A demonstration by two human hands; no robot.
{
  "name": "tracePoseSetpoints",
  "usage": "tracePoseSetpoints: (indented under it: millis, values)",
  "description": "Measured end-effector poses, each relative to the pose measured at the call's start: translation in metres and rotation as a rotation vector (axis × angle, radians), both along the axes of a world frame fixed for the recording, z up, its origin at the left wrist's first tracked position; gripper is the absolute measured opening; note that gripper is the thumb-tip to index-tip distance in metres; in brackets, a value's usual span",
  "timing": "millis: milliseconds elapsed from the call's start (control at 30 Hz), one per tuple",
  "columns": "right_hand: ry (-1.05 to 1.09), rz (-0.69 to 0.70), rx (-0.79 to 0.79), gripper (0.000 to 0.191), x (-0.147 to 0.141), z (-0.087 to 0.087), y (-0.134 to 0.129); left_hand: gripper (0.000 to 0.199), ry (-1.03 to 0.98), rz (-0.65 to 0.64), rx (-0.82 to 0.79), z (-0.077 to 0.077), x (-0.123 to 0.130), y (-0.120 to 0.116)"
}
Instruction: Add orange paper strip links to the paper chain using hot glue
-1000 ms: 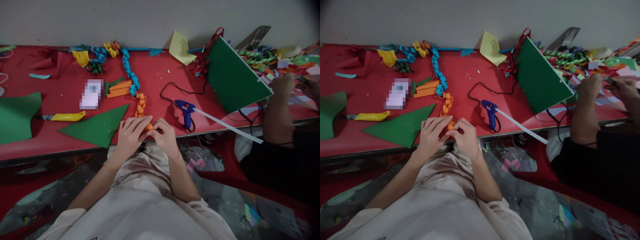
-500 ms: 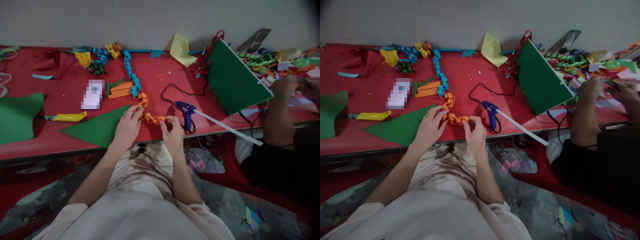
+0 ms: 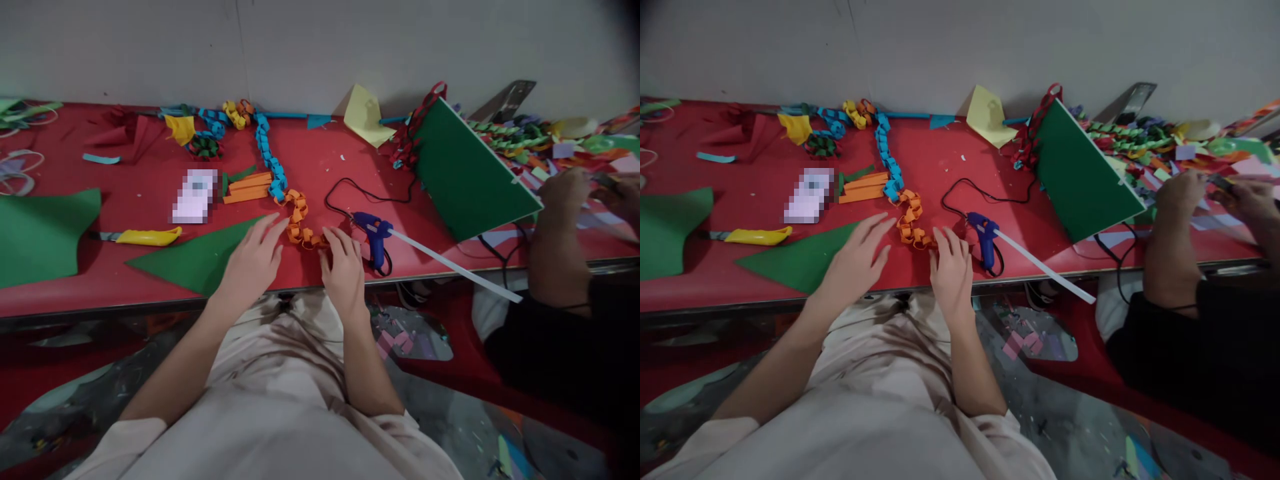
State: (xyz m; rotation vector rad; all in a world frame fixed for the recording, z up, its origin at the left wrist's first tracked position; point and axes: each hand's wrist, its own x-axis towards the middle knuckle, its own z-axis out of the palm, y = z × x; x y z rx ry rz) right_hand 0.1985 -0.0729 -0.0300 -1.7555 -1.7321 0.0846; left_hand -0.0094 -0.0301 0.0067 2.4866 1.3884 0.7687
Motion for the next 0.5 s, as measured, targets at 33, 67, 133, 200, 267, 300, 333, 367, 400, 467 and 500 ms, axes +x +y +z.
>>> tracePoseSetpoints:
  millis: [33,67,133,200,267,300,333,367,400,467,500]
  values:
    - [-0.009,0.006,-0.006,0.042,0.001,-0.001,0.001,0.048,0.044,0.032,0.039,0.01,-0.009,0.006]
    - [-0.008,0.001,0.0,0.04,0.001,-0.003,0.003,0.044,0.089,0.071,0.083,0.019,-0.019,0.015]
    - [0.016,-0.036,0.041,0.035,0.002,-0.007,0.005,0.037,0.194,0.154,0.127,0.034,-0.039,0.042]
    - [0.051,-0.074,0.095,0.035,0.002,-0.011,0.006,0.034,0.284,0.212,0.117,0.038,-0.052,0.075]
    - [0.081,-0.09,0.138,0.037,0.001,-0.013,0.006,0.03,0.369,0.205,0.077,0.031,-0.056,0.104]
    - [0.088,-0.092,0.152,0.039,0.001,-0.014,0.006,0.029,0.397,0.202,0.067,0.025,-0.055,0.116]
    - [0.09,-0.092,0.16,0.039,0.0,-0.014,0.006,0.028,0.456,0.18,0.051,0.019,-0.053,0.124]
    - [0.088,-0.091,0.164,0.04,0.0,-0.015,0.006,0.026,0.483,0.168,0.045,0.012,-0.05,0.13]
    - [0.085,-0.088,0.168,0.039,0.0,-0.015,0.006,0.024,0.495,0.161,0.04,0.007,-0.047,0.132]
    - [0.087,-0.08,0.192,0.038,0.0,-0.016,0.006,0.021,0.483,0.162,0.041,0.004,-0.045,0.132]
    - [0.097,-0.075,0.214,0.037,0.001,-0.016,0.005,0.02,0.465,0.166,0.044,0.005,-0.046,0.129]
